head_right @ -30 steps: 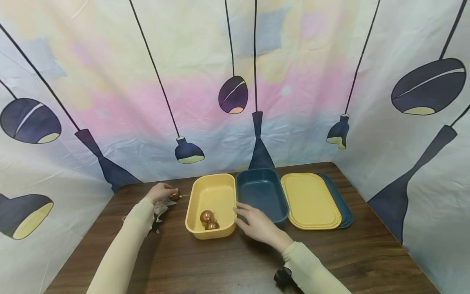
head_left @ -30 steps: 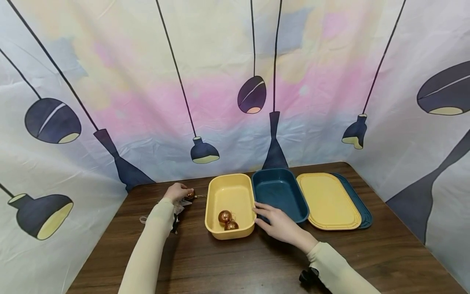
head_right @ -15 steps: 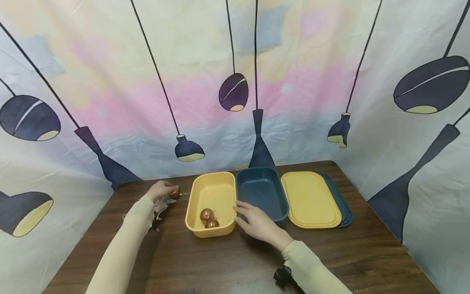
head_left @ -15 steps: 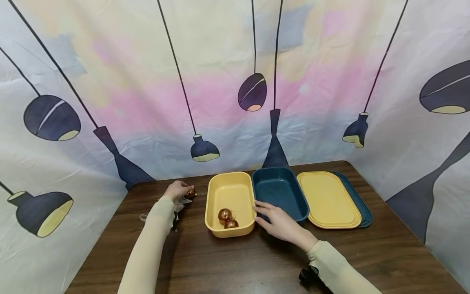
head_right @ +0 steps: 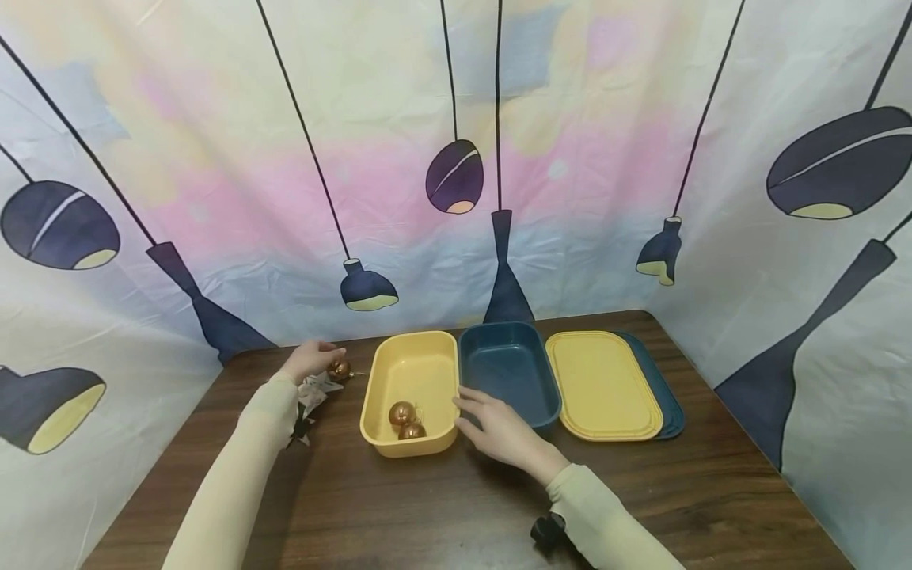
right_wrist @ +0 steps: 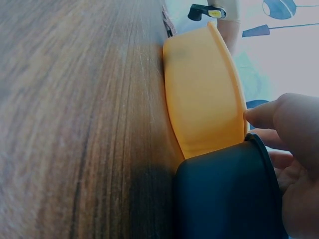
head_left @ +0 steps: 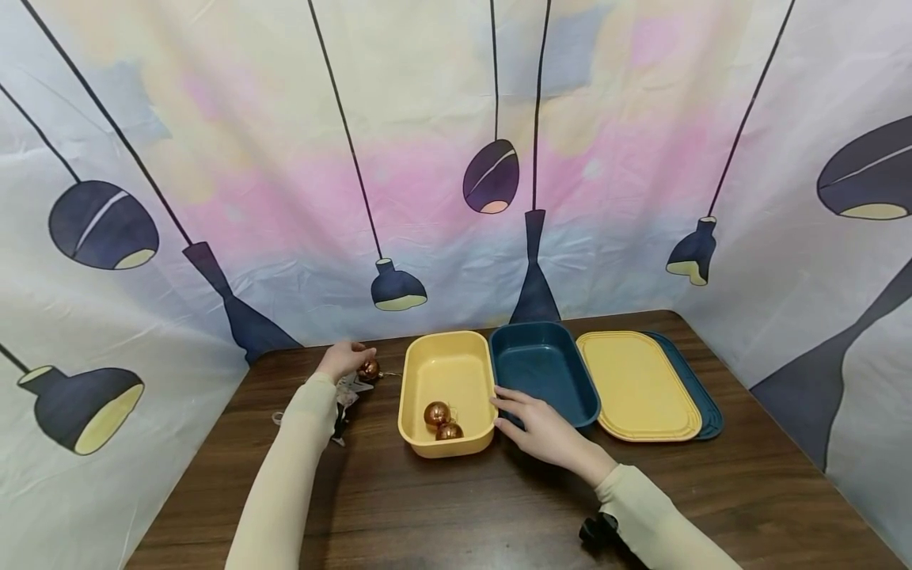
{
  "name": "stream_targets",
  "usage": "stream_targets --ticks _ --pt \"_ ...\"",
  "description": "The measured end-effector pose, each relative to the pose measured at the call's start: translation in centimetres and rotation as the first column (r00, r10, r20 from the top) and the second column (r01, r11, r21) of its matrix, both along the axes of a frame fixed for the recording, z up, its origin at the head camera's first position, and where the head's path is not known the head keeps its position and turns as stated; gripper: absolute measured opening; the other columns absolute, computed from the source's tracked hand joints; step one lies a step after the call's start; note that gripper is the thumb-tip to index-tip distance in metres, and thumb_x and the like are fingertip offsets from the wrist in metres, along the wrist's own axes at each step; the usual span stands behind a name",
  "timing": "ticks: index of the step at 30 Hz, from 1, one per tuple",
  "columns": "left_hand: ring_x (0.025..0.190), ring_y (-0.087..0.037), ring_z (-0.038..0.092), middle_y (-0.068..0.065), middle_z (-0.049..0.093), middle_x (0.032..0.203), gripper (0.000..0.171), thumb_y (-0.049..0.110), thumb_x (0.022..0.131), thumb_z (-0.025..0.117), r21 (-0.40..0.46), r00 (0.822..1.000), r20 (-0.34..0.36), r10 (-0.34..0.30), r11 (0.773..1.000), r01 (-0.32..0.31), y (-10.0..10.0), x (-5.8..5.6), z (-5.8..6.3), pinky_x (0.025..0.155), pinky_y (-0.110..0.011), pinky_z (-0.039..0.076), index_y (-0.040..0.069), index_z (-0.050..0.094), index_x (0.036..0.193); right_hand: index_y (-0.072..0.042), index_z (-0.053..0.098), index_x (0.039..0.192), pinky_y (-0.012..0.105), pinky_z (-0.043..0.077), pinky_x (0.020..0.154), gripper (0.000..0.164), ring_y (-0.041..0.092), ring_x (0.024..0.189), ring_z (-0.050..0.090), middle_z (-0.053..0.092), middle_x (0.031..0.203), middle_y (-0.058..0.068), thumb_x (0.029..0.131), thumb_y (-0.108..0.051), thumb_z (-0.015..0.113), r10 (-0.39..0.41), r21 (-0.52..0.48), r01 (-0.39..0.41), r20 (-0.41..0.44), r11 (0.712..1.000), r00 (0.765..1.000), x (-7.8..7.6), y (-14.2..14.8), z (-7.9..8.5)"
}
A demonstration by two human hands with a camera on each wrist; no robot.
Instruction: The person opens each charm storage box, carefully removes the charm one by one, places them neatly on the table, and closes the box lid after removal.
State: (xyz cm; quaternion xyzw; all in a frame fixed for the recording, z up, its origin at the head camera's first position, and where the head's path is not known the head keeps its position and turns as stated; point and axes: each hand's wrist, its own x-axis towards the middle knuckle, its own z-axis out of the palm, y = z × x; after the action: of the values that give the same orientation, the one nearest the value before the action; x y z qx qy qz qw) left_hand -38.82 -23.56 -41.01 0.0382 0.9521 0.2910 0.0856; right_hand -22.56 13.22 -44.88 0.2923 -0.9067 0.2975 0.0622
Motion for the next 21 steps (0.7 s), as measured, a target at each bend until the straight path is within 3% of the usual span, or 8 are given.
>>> stream_targets --ticks 5,13,21 --pt "0.116 -0.041 0.046 -0.026 0.045 0.131 0.059 0.040 0.095 0.050 0.025 0.999 -0.023 -0.033 0.999 0.034 0.6 0.0 1.1 0.090 -0.051 0.042 -0.005 0.044 0.134 -0.007 0.050 0.134 0.040 0.039 0.098 0.046 0.020 0.127 0.040 0.038 0.144 0.008 0.097 -0.033 0.050 0.002 0.001 -0.002 0.002 1.000 1.000 0.0 0.0 0.0" --pt "0.119 -0.039 0.045 -0.025 0.046 0.133 0.058 0.036 0.093 0.056 0.046 0.984 -0.105 -0.143 0.988 0.148 2.2 -0.5 3.7 0.094 -0.050 0.039 -0.002 0.043 0.136 -0.007 0.050 0.135 0.039 0.039 0.097 0.046 0.019 0.127 0.040 0.038 0.144 0.008 0.097 -0.033 0.050 -0.004 0.021 0.004 -0.015 1.000 1.000 0.0 -0.1 -0.1" --pt "0.118 -0.037 0.046 -0.022 0.049 0.131 0.058 0.038 0.092 0.057 -0.057 0.944 -0.169 -0.284 0.959 0.278 4.4 -0.3 5.2 0.094 -0.048 0.040 0.000 0.046 0.135 -0.008 0.050 0.135 0.037 0.041 0.095 0.046 0.019 0.124 0.043 0.041 0.142 0.007 0.097 -0.034 0.049 -0.012 0.096 0.021 -0.093 0.995 0.996 0.4 -0.3 -0.1"
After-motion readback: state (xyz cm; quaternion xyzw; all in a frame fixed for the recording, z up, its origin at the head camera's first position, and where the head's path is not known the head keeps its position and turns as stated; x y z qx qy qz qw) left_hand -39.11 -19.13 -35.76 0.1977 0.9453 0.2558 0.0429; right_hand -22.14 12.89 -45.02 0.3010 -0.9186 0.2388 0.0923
